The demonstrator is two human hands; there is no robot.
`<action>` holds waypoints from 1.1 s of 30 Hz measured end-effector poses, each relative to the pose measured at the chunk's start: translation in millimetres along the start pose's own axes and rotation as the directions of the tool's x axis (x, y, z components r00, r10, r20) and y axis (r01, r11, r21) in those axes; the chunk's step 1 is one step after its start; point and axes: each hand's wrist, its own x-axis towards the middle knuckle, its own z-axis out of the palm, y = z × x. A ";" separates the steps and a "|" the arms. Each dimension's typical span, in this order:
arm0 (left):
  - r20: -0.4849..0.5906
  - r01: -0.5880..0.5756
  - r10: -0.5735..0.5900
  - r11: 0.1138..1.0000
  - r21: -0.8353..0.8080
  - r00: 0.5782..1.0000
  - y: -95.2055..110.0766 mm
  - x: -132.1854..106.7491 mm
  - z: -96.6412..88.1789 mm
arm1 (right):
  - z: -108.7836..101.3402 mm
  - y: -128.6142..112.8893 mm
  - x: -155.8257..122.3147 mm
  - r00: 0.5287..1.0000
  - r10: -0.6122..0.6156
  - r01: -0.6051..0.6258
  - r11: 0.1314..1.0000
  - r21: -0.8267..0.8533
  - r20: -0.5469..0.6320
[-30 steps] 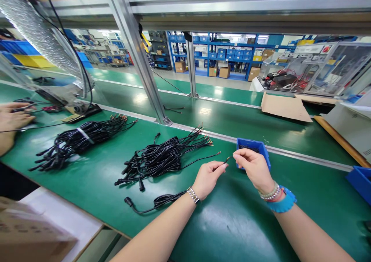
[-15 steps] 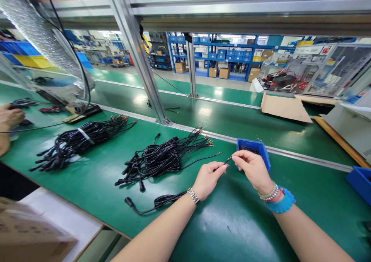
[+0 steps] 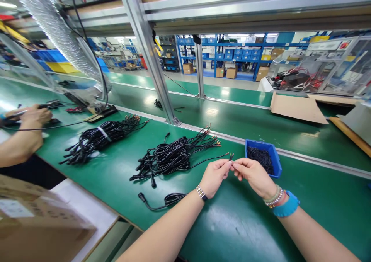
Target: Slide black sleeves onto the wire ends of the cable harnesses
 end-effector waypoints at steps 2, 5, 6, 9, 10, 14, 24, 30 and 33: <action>0.002 -0.013 0.013 0.999 -0.029 1.000 0.5 0.5 -0.1 | 3.2 3.0 1.3 1.000 -0.017 0.017 0.998 0.066 -0.010; 0.002 -0.029 0.029 0.998 -0.059 1.000 1.0 0.4 0.6 | 8.9 5.6 2.7 0.999 -0.029 0.034 0.991 0.131 -0.034; 0.003 -0.033 0.033 0.998 -0.060 0.999 1.3 0.2 1.0 | 10.4 6.1 3.2 0.999 -0.032 0.037 0.990 0.134 -0.039; 0.018 -0.037 0.037 0.999 -0.030 0.999 4.2 0.2 0.4 | 10.2 5.8 5.2 0.997 -0.054 0.059 0.995 0.083 -0.055; 0.024 -0.037 0.037 0.999 0.011 0.999 6.0 1.3 -1.1 | 7.8 4.6 6.4 0.995 -0.068 0.071 0.996 0.053 -0.070; -0.109 0.012 0.062 0.818 0.576 0.992 10.6 18.2 -15.1 | -13.6 -7.9 10.7 0.960 -0.163 0.162 0.986 -0.024 -0.229; -0.199 0.168 0.037 0.394 0.904 0.979 -15.8 66.3 -27.9 | -36.0 -23.9 -0.3 0.919 -0.221 0.234 0.972 0.002 -0.326; -0.024 -0.014 0.076 0.463 0.886 0.997 20.2 16.3 -19.1 | -41.0 -27.7 -1.5 0.912 -0.230 0.264 0.963 0.056 -0.340; 0.013 -0.110 0.146 0.676 0.728 0.989 36.9 -10.5 -12.5 | -31.6 -31.8 -4.9 0.932 -0.215 0.252 0.963 0.097 -0.290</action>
